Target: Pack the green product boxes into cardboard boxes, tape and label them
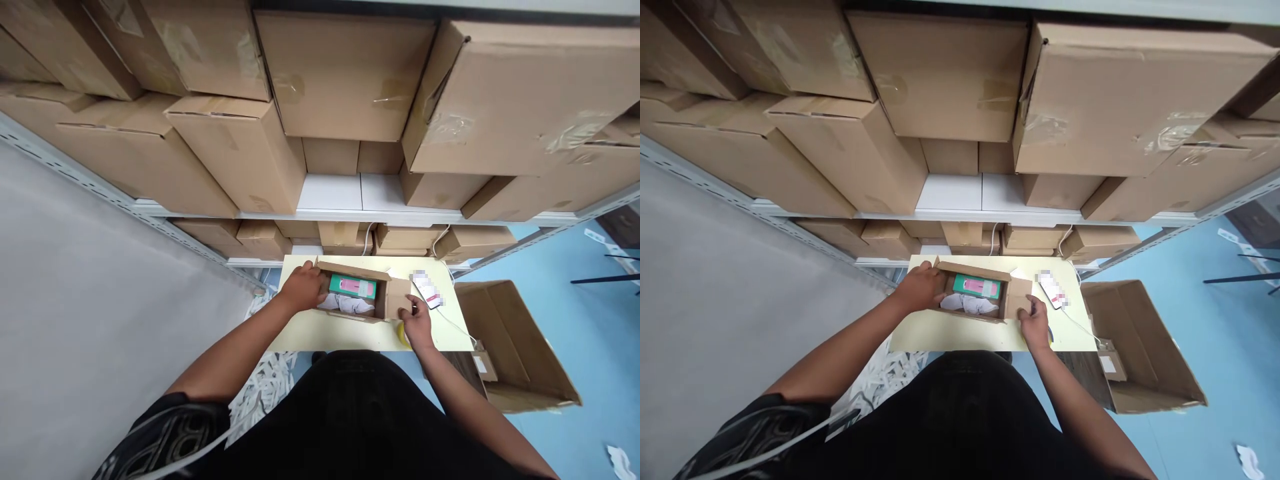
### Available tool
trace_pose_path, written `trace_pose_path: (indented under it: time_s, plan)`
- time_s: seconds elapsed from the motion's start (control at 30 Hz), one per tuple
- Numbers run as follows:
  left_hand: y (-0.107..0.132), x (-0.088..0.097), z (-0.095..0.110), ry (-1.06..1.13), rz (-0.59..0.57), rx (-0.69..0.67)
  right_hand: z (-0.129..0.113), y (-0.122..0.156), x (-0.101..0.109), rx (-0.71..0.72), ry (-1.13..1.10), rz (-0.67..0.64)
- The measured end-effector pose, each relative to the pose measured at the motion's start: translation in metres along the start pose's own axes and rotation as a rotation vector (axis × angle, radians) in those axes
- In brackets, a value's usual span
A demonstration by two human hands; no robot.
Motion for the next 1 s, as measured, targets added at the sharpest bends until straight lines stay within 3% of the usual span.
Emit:
trace_pose_path:
  time_s: [0.2, 0.33, 0.5, 0.6, 0.67, 0.77, 0.83, 0.9, 0.93, 1.0]
  plan:
    - [-0.066, -0.011, -0.017, 0.018, -0.145, 0.201, -0.031, -0.005, 0.007, 0.085, -0.019, 0.008]
    - [-0.086, -0.020, -0.029, 0.235, -0.081, 0.300, -0.063, -0.001, 0.005, 0.252, -0.064, -0.107]
    - [-0.067, -0.047, -0.035, 0.698, 0.151, 0.303, -0.091, 0.002, -0.011, 0.442, -0.153, -0.383]
    - [-0.043, -0.077, -0.034, 0.920, 0.102, 0.324, -0.099, 0.014, -0.025, 0.634, -0.099, -0.620]
    - [-0.031, -0.085, -0.032, 0.959, 0.083, 0.336, -0.098, 0.026, -0.032, 0.752, -0.010, -0.734]
    - [-0.027, -0.066, -0.040, 0.868, 0.242, 0.377, -0.089, 0.036, -0.037, 0.816, 0.061, -0.778]
    - [-0.030, -0.040, -0.050, 0.702, 0.441, 0.390, -0.084, 0.038, -0.038, 0.780, 0.038, -0.755]
    - [-0.037, -0.019, -0.056, 0.523, 0.550, 0.355, -0.080, 0.034, -0.039, 0.686, 0.001, -0.676]
    - [-0.042, -0.015, -0.057, 0.462, 0.531, 0.325, -0.078, 0.029, -0.040, 0.624, -0.011, -0.611]
    - [-0.048, -0.021, -0.055, 0.425, 0.366, 0.263, -0.075, 0.018, -0.040, 0.511, -0.011, -0.461]
Point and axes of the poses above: each hand's wrist, its own y-axis away from the middle knuckle, its own x-axis out of the back of the hand, z = x × y, the point moved 7 cm from there along -y, towards the middle knuckle, and after that the axes turned 11 degrees about z, right-handed, at the moved point
